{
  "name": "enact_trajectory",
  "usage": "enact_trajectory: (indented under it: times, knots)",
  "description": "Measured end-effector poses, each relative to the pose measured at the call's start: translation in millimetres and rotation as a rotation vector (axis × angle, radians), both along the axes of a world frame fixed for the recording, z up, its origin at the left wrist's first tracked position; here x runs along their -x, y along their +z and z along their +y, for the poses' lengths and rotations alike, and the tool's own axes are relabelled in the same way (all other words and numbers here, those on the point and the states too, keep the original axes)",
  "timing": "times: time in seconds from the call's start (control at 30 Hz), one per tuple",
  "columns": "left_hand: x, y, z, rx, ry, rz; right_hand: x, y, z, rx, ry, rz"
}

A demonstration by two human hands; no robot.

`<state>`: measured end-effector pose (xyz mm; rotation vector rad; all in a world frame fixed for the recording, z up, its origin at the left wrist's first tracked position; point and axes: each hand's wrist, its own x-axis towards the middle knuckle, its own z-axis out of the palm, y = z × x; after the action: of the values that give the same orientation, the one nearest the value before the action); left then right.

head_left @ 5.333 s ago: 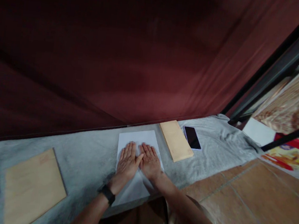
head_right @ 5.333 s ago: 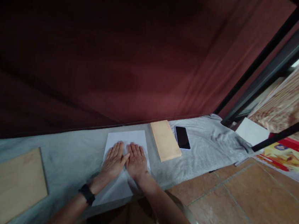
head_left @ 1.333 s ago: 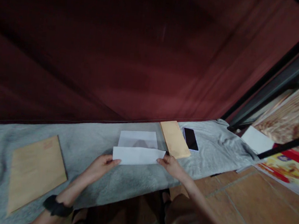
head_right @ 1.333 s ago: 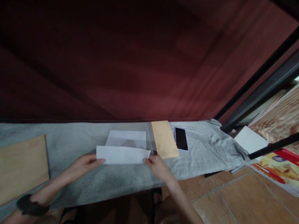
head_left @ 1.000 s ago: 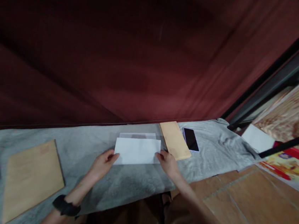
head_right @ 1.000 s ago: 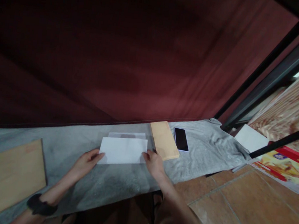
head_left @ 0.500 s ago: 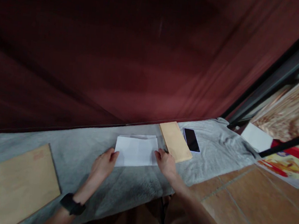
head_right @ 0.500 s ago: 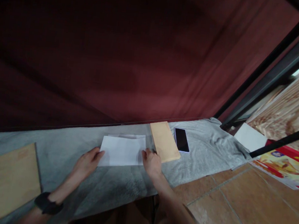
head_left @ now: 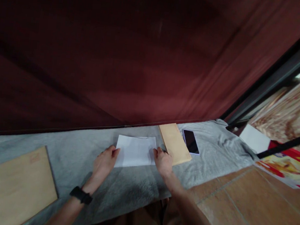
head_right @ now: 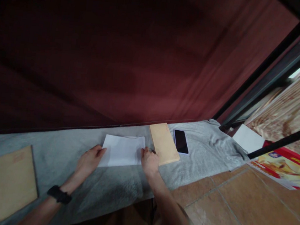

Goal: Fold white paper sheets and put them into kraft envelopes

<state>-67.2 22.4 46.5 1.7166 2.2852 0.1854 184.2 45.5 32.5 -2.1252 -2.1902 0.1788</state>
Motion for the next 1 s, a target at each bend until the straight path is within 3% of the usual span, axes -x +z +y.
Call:
enact_trajectory:
  times: [1.0]
  knots:
    - [-17.6, 7.7, -4.4, 0.012, 0.038, 0.167, 15.8, -0.3, 2.9, -0.055, -0.049, -0.07]
